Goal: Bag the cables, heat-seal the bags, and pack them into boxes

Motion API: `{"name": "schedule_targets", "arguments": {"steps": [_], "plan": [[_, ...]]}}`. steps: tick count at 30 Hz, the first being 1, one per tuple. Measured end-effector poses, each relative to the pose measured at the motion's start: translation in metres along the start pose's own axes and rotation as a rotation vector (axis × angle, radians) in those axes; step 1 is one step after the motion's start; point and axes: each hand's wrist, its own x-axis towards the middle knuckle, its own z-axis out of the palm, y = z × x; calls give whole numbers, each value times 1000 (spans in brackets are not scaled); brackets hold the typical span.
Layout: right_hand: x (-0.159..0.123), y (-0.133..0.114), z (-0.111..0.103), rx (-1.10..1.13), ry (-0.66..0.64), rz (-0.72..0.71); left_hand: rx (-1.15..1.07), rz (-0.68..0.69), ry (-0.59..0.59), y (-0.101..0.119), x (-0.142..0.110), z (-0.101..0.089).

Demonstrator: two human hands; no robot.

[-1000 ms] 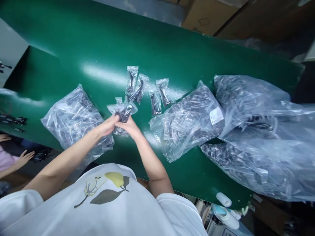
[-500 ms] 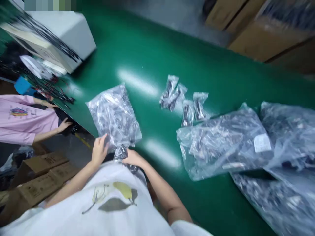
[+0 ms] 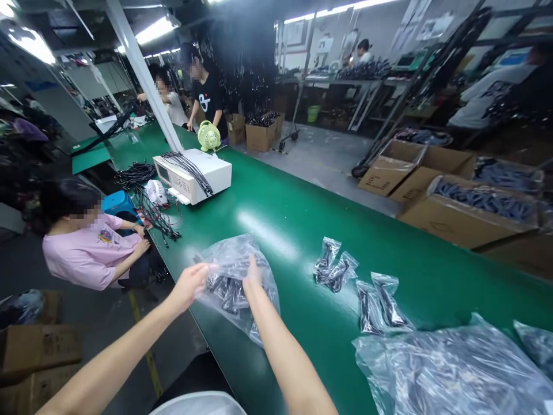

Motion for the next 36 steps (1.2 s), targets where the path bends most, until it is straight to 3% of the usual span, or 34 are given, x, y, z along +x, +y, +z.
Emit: {"name": "schedule_targets", "arguments": {"steps": [3, 5, 7, 9, 11, 14, 17, 20, 22, 23, 25, 26, 28, 31, 34, 36], "plan": [[-18, -33, 5, 37, 61, 35, -117, 60, -62, 53, 6, -5], [-40, -60, -5, 32, -35, 70, -188, 73, -114, 76, 5, -9], [-66, -86, -29, -81, -197, 100, -259, 61, -163, 86, 0, -13], [-93, -109, -62, -337, -368, 22, -316, 42, -200, 84, -7, -17], [-116, -123, -98, -660, -483, -193, -358, 21, -224, 74, -16, -21], [-141, -118, -144, -1006, -436, -531, -400, 12, -239, 54, -25, -23], [-157, -98, -165, -1154, -290, -725, -406, 23, -251, 43, -27, -26], [-181, -87, -157, -1188, 42, -745, -375, -8, -226, 42, -36, -35], [-198, -84, -140, -1120, 212, -549, -333, -38, -184, 42, -45, -45], [-203, -82, -131, -1070, 168, -371, -313, -40, -174, 43, -48, -51], [-209, -77, -118, -912, -126, -43, -224, -55, -211, 47, -50, -63], [-213, -75, -113, -777, -164, 2, -181, -62, -227, 51, -49, -70], [-227, -81, -103, -585, -236, -4, -103, -62, -257, 64, -47, -83], [-261, -108, -85, -480, -307, -58, 27, -46, -260, 84, -49, -99], [-285, -127, -74, -485, -357, -79, 193, -67, -313, 93, -53, -103], [-289, -126, -71, -487, -373, -68, 318, -76, -392, 94, -57, -99]]}}
